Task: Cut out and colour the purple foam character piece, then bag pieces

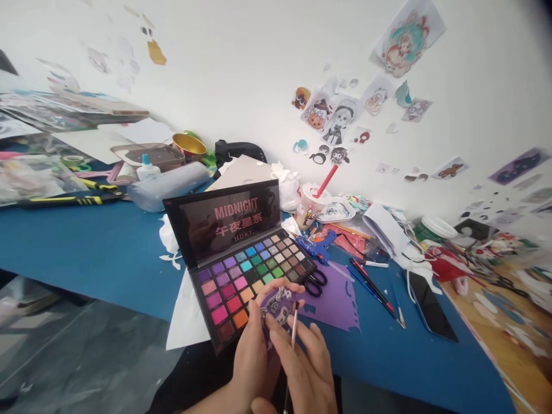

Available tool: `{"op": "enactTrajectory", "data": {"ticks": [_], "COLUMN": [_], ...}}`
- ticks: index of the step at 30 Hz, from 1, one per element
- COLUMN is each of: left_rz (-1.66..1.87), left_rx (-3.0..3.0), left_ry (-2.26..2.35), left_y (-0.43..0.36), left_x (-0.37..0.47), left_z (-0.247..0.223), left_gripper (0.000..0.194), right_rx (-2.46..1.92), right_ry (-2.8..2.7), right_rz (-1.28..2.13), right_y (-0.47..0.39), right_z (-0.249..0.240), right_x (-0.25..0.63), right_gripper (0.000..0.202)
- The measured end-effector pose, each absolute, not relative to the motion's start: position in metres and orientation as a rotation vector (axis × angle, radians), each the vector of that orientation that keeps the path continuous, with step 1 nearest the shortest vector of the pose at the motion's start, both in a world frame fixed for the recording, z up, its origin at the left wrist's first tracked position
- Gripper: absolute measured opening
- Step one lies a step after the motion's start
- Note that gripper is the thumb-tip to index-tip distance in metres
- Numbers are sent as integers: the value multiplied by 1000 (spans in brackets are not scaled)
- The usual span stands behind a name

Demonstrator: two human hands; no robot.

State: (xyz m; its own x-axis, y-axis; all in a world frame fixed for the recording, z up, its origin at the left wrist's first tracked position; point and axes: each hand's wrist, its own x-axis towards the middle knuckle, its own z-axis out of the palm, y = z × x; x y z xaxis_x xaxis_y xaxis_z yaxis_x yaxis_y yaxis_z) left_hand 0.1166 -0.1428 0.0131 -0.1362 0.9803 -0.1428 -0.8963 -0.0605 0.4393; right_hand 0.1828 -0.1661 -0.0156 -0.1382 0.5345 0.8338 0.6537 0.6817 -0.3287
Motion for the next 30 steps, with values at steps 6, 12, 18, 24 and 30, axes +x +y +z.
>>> {"op": "enactTrajectory", "data": {"ticks": [6, 12, 18, 24, 30], "left_rz": [1591, 1476, 1401, 1311, 1272], "left_rx": [207, 118, 83, 108, 98], "left_ry": [547, 465, 382, 370, 356], "left_y": [-146, -142, -138, -141, -139], "left_x": [109, 104, 101, 96, 95], "left_z": [22, 21, 24, 27, 28], "left_gripper": [41, 40, 42, 51, 46], "right_rx": [-818, -776, -633, -563, -535], "right_ry": [-1757, -1795, -2170, -2219, -2176], "right_rz": [-178, -182, -282, -323, -413], "right_y": [-162, -157, -144, -140, -141], "right_z": [-15, -5, 25, 33, 26], "right_x": [188, 191, 214, 224, 230], "right_gripper": [38, 33, 31, 28, 21]}}
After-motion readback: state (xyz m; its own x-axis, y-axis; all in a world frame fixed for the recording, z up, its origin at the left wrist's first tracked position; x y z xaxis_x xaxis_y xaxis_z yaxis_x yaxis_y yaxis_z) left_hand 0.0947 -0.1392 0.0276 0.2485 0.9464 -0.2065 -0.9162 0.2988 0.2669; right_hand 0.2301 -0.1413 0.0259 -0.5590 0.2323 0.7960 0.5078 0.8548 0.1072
